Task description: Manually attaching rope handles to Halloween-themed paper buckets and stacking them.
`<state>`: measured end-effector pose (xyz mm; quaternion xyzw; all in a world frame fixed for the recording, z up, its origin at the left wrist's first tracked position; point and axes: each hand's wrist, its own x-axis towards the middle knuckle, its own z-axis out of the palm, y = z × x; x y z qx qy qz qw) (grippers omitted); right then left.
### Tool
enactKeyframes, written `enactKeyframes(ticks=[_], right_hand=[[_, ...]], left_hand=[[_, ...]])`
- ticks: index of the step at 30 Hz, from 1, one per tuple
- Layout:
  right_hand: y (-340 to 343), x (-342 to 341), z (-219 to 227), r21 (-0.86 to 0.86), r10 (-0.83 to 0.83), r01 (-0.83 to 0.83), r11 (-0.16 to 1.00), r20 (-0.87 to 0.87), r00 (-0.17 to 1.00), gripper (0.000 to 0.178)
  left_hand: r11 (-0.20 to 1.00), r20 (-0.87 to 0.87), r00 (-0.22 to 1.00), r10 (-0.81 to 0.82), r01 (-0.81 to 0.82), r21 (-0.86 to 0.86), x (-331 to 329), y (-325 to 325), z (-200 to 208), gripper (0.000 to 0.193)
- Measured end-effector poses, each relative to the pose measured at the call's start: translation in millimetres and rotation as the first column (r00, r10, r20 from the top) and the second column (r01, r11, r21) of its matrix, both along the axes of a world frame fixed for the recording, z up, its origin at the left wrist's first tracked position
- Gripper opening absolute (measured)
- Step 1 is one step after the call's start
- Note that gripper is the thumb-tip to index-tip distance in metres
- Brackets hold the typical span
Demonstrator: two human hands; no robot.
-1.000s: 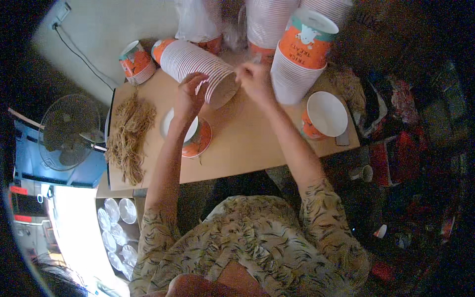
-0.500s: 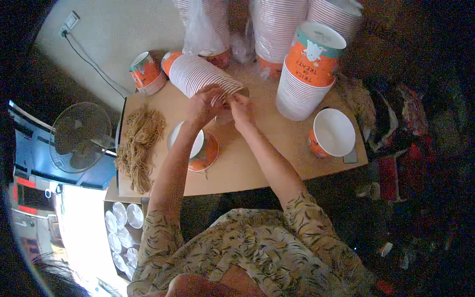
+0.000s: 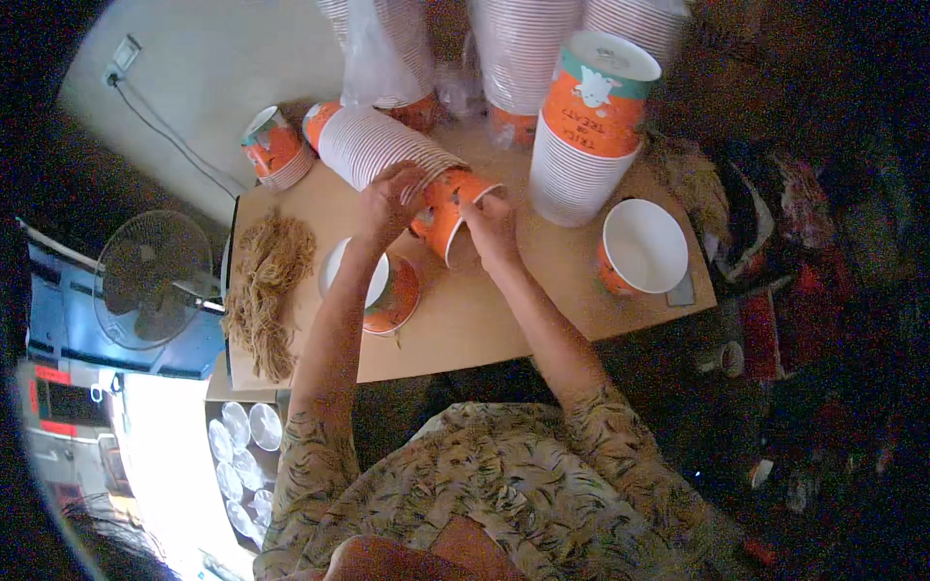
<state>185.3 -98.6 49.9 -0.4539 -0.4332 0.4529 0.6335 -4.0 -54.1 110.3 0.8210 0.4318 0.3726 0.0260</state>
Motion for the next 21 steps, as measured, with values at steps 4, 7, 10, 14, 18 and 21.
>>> enactKeyframes(ticks=[4, 7, 10, 14, 18, 21], right_hand=[[-41, 28, 19, -0.015, 0.043, -0.042, 0.999, 0.1, 0.994, 0.021], [-76, 58, 29, -0.034, 0.203, -0.203, 0.979, 0.0, 0.979, 0.03], [-114, 66, 60, -0.035, 0.125, -0.123, 0.992, 0.07, 0.99, 0.028], [-131, 75, 13, -0.059, 0.04, -0.053, 0.997, -0.202, 0.979, 0.024], [-149, 51, 37, -0.017, 0.087, -0.109, 0.994, -0.478, 0.874, 0.023], [-155, 39, 22, 0.055, 0.213, -0.207, 0.977, -0.382, 0.9, 0.028]], left_hand=[[1.0, 0.05, 0.998, -0.025, 0.025, -0.017, -5, -2, -1, 0.031], [0.999, 0.04, 0.999, 0.016, -0.014, -0.041, -15, -7, -5, 0.034], [0.993, 0.142, 0.986, 0.083, -0.069, -0.1, -9, -40, 10, 0.039], [0.967, 0.668, 0.731, 0.137, 0.049, -0.251, 0, -117, 7, 0.051], [0.872, 0.878, 0.396, 0.269, 0.285, -0.397, -1, -201, -20, 0.071], [0.802, 0.905, 0.338, 0.26, 0.447, -0.397, 10, -221, -52, 0.097]])
